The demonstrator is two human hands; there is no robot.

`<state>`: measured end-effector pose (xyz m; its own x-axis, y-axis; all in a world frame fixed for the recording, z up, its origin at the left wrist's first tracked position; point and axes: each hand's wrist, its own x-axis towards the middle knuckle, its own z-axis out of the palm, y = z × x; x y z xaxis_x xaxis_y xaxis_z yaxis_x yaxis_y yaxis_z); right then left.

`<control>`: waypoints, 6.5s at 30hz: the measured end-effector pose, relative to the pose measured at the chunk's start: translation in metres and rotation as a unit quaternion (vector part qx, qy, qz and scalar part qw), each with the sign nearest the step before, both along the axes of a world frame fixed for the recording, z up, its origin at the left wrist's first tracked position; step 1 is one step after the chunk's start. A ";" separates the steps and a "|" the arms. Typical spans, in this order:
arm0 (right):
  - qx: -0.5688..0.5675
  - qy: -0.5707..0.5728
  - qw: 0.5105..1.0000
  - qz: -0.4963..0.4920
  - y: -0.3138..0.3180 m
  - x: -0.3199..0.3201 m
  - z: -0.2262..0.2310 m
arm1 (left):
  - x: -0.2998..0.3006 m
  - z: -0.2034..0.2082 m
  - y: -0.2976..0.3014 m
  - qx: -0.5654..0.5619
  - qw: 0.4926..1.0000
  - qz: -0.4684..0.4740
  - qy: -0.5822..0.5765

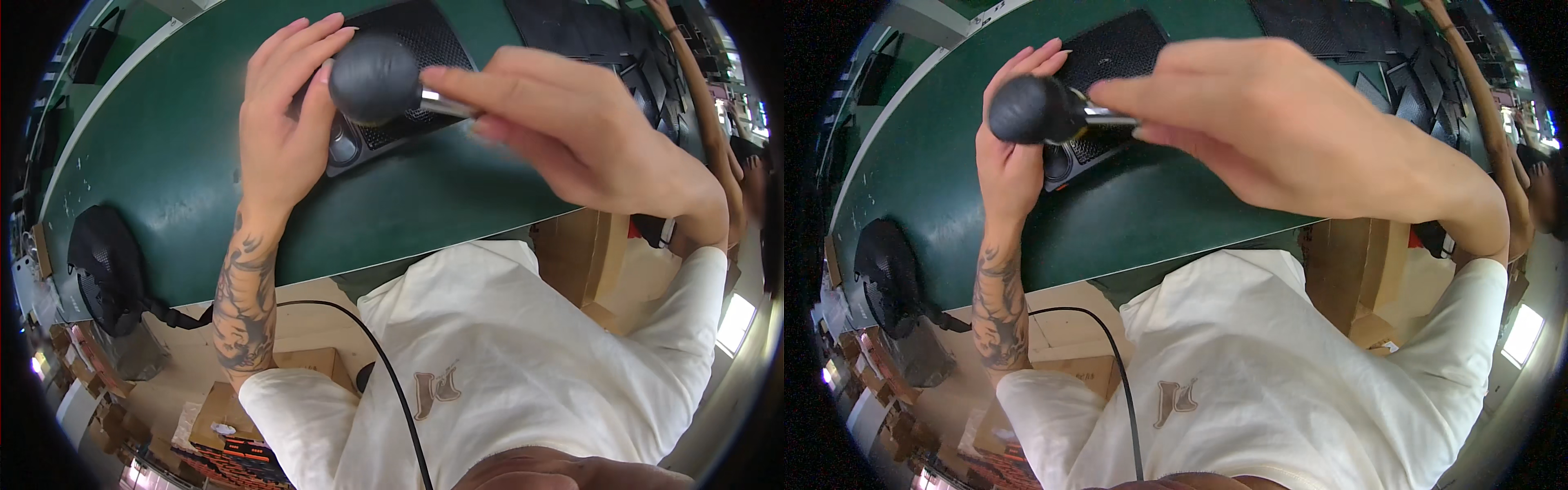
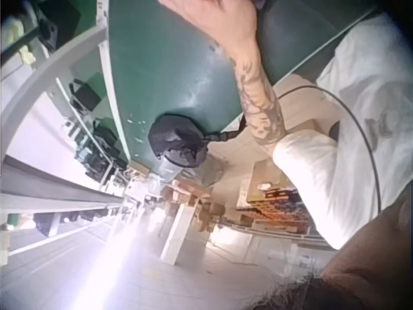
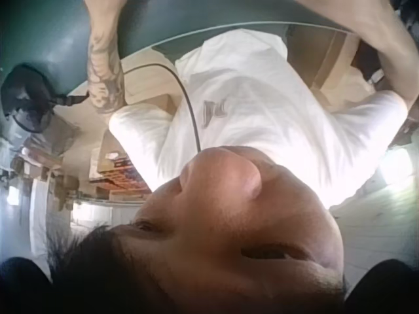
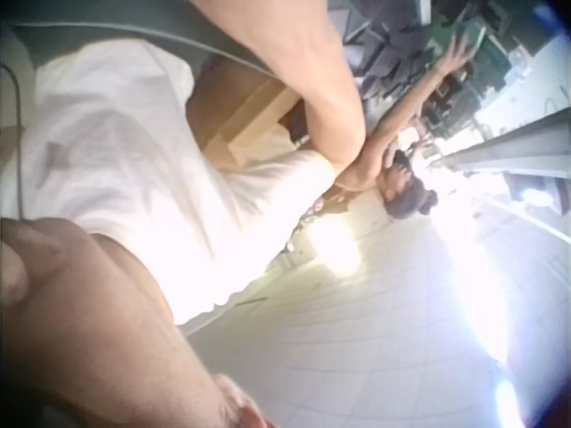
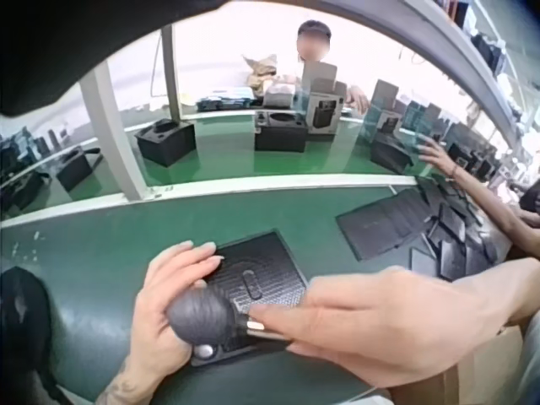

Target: The person repeatedly assembles small black speaker units by placing a mesh grille over the speaker driver and tapping it into place with a rubber mallet. They handle multiple units one at a time, flipping them to check fit and alignment, then move completed units aside on the green workbench.

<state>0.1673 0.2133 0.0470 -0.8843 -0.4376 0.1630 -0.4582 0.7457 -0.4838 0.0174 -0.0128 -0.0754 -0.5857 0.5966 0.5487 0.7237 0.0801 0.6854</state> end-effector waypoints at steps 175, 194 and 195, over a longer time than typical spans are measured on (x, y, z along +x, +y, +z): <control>-0.002 -0.037 0.998 -0.047 0.044 -0.120 0.023 | -0.019 -0.009 -0.028 0.014 0.977 0.078 -0.198; 0.176 -0.077 0.960 -0.203 0.224 -0.358 0.002 | -0.032 -0.015 -0.017 -0.044 0.961 0.063 -0.267; 0.150 -0.183 0.950 -0.204 0.221 -0.356 0.001 | -0.031 -0.015 -0.020 -0.041 0.960 0.071 -0.269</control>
<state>-0.1888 0.4341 0.0479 -0.9637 -0.0235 -0.2659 0.0572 0.9548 -0.2918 -0.0139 -0.0324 -0.0901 -0.8492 0.5187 0.0990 0.2456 0.2219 0.9436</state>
